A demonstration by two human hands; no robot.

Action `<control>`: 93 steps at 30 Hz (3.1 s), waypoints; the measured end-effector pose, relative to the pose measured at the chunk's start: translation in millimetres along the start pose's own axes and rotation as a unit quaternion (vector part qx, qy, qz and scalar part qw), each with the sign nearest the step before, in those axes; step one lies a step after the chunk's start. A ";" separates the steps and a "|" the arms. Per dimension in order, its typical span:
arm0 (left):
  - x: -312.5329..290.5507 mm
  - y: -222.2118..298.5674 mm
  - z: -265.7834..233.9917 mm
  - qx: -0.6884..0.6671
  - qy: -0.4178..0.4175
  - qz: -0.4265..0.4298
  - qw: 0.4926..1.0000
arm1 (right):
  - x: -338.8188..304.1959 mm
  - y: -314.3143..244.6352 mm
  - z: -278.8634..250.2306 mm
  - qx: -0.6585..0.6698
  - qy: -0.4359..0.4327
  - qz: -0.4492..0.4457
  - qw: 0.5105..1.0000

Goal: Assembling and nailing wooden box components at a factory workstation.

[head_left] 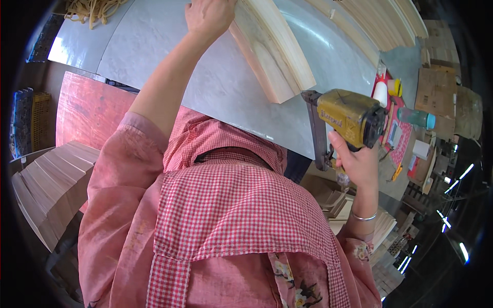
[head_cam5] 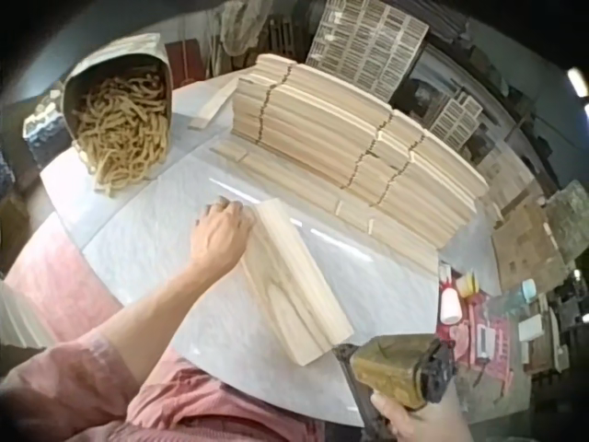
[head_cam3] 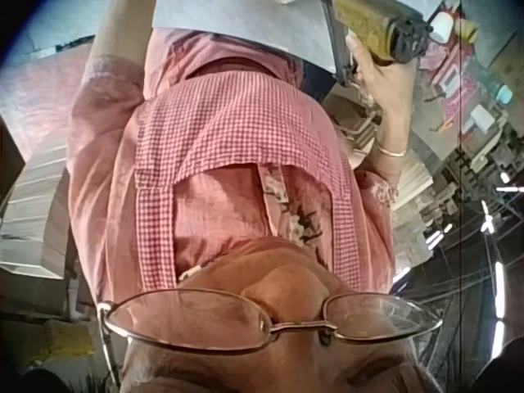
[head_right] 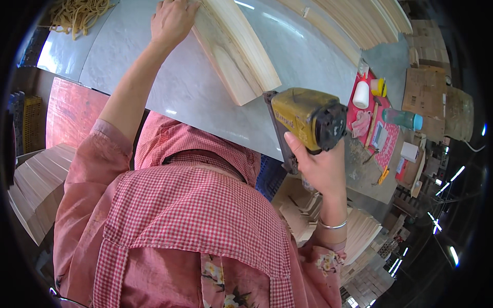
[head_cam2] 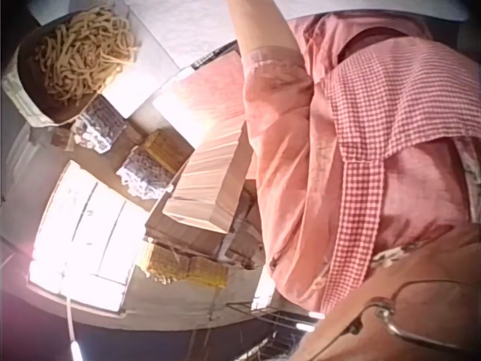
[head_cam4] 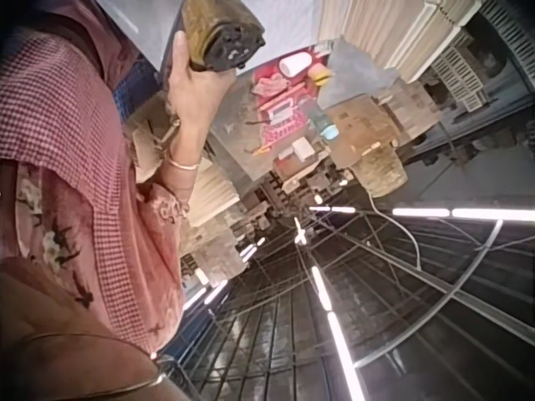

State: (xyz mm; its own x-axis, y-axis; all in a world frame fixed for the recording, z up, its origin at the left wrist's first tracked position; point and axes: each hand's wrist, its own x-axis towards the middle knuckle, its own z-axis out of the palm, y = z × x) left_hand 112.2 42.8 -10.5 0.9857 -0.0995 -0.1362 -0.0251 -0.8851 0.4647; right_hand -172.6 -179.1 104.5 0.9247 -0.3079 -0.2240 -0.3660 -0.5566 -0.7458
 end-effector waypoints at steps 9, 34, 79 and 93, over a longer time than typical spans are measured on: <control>10.6 -8.8 13.2 0.018 0.027 0.020 0.999 | 21.3 -20.6 -8.8 -0.087 -0.042 0.030 0.995; -34.8 58.2 15.8 0.223 0.008 0.605 0.764 | -16.6 13.2 -24.6 -0.015 0.053 0.037 0.998; -97.6 50.4 18.8 0.163 -0.069 0.335 0.926 | 10.5 -4.7 -7.1 0.016 0.041 0.069 0.997; -198.2 102.4 45.5 -0.296 -0.438 0.376 0.761 | -61.1 6.7 24.0 0.209 0.290 0.085 0.930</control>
State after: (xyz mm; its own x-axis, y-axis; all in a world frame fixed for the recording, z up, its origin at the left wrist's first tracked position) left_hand -93.3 -48.7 24.3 0.2344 -0.9710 -0.0473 -0.1932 -0.0942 0.9766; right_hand -229.0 -145.5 98.1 0.6011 -0.7956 -0.0755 -0.3172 -0.1508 -0.9363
